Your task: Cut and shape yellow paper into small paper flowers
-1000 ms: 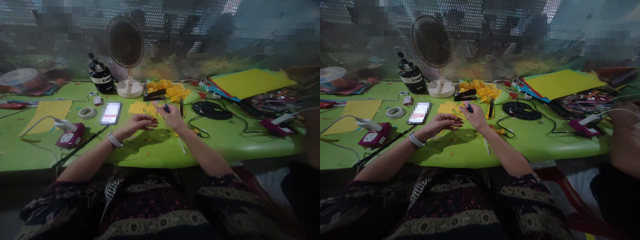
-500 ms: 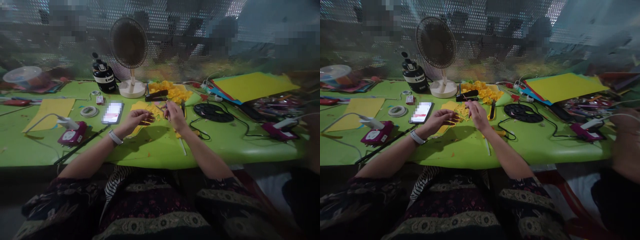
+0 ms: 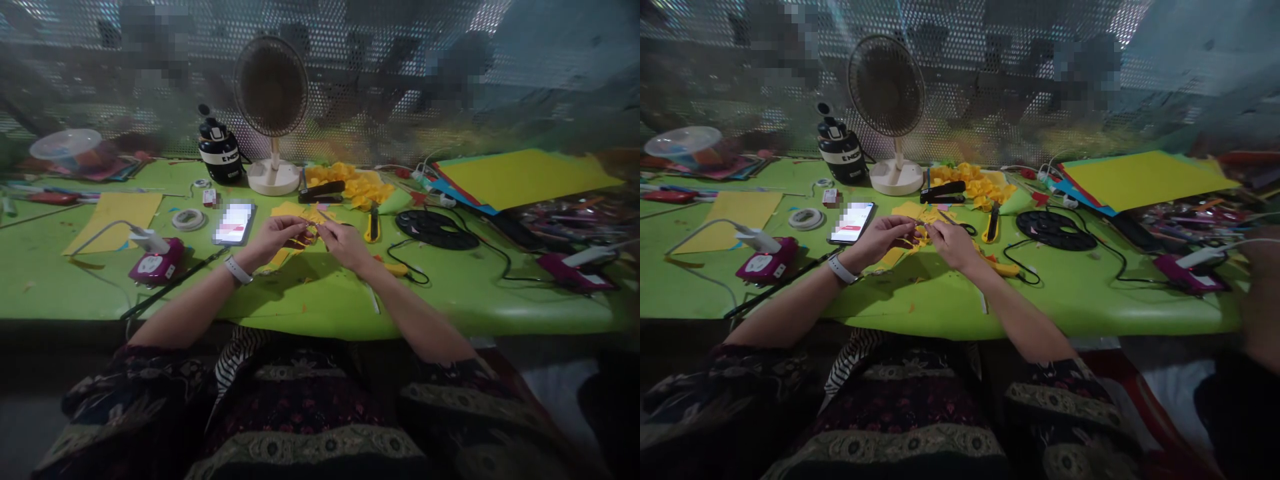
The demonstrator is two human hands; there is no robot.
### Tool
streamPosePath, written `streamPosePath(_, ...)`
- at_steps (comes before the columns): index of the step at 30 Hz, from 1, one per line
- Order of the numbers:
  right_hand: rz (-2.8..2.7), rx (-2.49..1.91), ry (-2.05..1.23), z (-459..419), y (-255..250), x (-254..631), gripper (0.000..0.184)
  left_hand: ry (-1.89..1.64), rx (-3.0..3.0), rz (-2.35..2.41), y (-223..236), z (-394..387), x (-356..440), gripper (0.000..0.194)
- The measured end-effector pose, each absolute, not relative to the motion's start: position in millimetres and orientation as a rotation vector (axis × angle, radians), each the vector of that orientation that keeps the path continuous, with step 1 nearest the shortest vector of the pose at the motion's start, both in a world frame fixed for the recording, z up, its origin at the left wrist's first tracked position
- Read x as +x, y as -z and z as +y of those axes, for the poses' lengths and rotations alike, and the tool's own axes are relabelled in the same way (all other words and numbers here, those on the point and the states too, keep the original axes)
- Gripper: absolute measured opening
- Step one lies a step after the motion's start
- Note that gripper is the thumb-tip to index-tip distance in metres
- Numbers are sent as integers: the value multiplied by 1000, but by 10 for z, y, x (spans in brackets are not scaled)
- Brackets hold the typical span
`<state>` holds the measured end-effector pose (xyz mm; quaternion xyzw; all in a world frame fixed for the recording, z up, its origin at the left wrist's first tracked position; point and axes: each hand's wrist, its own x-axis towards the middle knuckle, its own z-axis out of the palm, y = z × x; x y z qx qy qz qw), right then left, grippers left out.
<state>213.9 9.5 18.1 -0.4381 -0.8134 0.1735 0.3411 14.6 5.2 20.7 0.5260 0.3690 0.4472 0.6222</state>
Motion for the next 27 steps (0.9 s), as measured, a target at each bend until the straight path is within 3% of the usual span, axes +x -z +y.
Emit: streamPosePath(27, -2136, -1024, -552, 53, -232, 2140, 41, -1103, 1453, 884, -148, 58, 126, 41)
